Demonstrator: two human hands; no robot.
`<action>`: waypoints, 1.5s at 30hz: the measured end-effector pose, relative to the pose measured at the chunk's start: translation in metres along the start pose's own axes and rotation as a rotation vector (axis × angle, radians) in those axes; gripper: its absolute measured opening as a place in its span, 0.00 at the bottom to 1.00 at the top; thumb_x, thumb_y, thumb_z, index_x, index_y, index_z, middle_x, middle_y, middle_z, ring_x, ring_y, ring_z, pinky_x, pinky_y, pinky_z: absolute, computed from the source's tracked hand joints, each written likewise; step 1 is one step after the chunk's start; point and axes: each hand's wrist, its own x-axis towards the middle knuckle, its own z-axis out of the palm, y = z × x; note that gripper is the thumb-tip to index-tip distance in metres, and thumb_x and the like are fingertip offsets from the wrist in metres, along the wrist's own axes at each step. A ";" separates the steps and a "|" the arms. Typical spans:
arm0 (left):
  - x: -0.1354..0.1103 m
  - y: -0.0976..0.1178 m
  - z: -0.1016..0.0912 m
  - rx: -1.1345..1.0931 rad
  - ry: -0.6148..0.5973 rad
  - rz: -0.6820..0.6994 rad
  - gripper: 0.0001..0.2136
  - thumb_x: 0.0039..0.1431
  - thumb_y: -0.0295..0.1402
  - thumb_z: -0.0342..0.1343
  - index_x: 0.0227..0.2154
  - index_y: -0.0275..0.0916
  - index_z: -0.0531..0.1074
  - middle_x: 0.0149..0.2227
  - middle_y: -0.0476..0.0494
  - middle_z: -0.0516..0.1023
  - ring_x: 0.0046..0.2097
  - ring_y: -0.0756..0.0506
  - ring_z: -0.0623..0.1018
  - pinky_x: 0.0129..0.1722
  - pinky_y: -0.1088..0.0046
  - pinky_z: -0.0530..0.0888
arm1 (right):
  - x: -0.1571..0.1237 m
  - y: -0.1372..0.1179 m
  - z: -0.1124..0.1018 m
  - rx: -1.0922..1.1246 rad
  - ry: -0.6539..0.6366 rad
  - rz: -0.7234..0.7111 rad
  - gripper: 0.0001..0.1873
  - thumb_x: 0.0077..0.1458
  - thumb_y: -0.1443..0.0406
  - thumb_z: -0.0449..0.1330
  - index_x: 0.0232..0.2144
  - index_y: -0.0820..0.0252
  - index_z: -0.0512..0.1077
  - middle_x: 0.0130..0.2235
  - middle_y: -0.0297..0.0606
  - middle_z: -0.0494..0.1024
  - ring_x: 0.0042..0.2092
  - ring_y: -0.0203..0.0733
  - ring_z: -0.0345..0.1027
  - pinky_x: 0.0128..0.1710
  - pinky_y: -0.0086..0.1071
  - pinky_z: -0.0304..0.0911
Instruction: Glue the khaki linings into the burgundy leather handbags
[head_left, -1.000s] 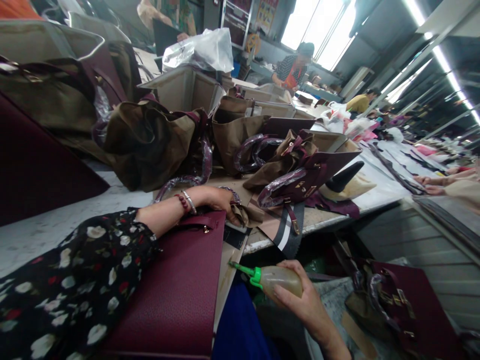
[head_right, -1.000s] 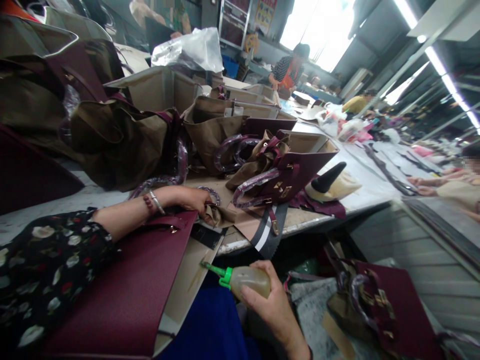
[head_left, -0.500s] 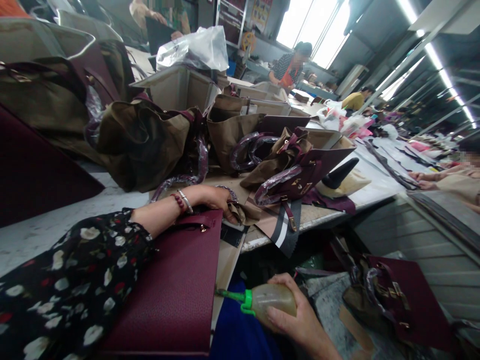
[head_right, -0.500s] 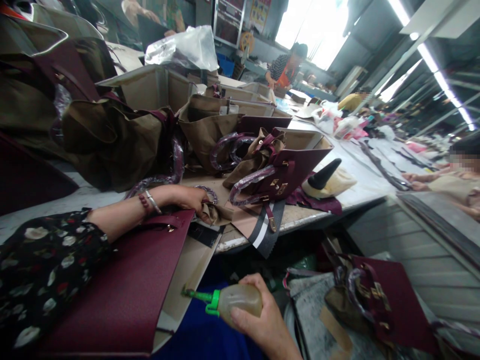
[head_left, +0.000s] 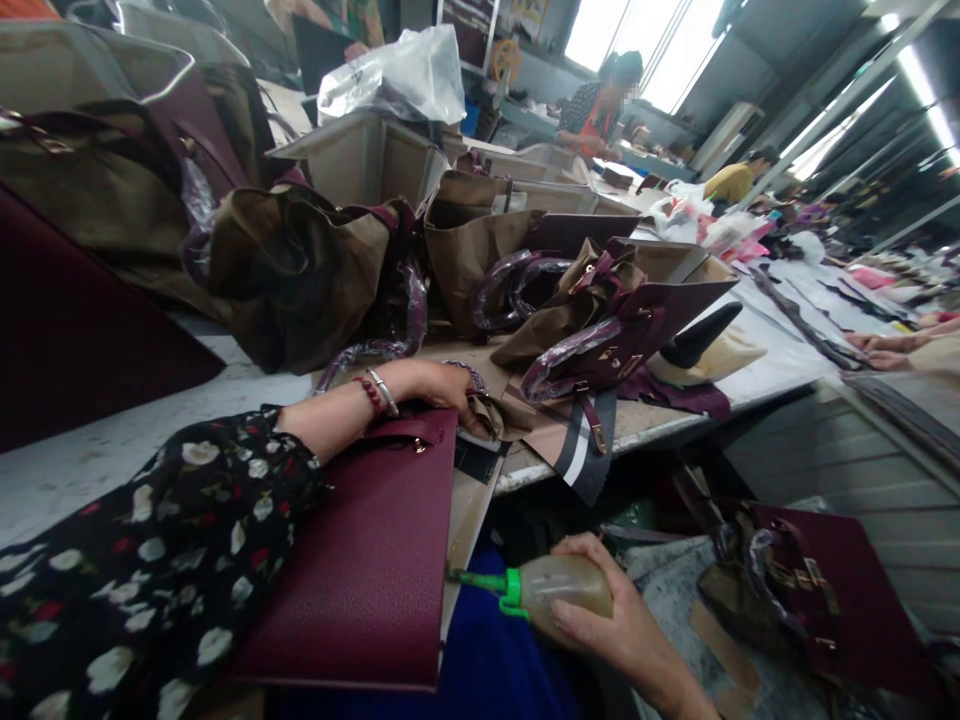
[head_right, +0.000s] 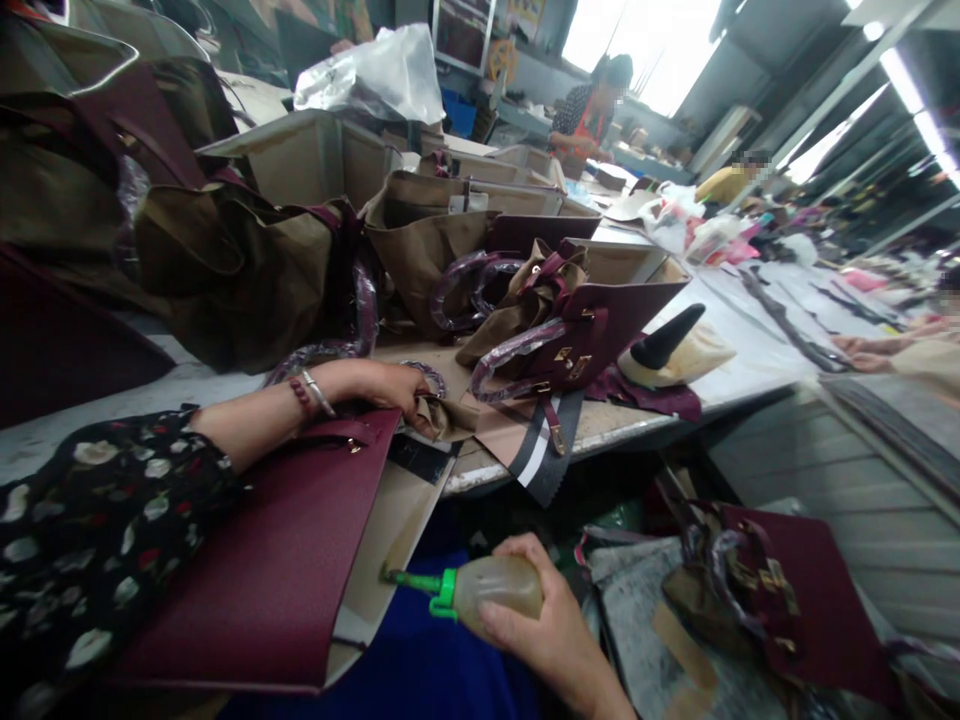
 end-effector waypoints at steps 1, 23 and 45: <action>0.000 0.000 -0.001 0.013 0.002 -0.001 0.24 0.33 0.45 0.67 0.36 0.37 0.77 0.38 0.46 0.79 0.36 0.46 0.74 0.37 0.73 0.69 | -0.003 -0.001 0.002 0.007 -0.034 0.008 0.27 0.43 0.48 0.63 0.39 0.59 0.64 0.36 0.37 0.68 0.36 0.42 0.64 0.32 0.31 0.61; -0.096 0.075 -0.022 0.702 0.274 -0.110 0.07 0.49 0.34 0.53 0.28 0.37 0.72 0.28 0.46 0.74 0.28 0.49 0.71 0.26 0.76 0.63 | -0.021 -0.011 0.010 0.213 -0.048 -0.006 0.30 0.47 0.47 0.64 0.44 0.57 0.60 0.39 0.35 0.65 0.33 0.36 0.63 0.27 0.25 0.64; -0.157 0.112 0.004 1.196 0.583 -0.213 0.08 0.51 0.29 0.47 0.34 0.37 0.67 0.28 0.41 0.73 0.30 0.40 0.74 0.24 0.69 0.56 | -0.002 -0.047 0.043 -0.016 0.221 -0.061 0.27 0.44 0.49 0.62 0.41 0.59 0.63 0.36 0.37 0.71 0.36 0.43 0.68 0.34 0.34 0.65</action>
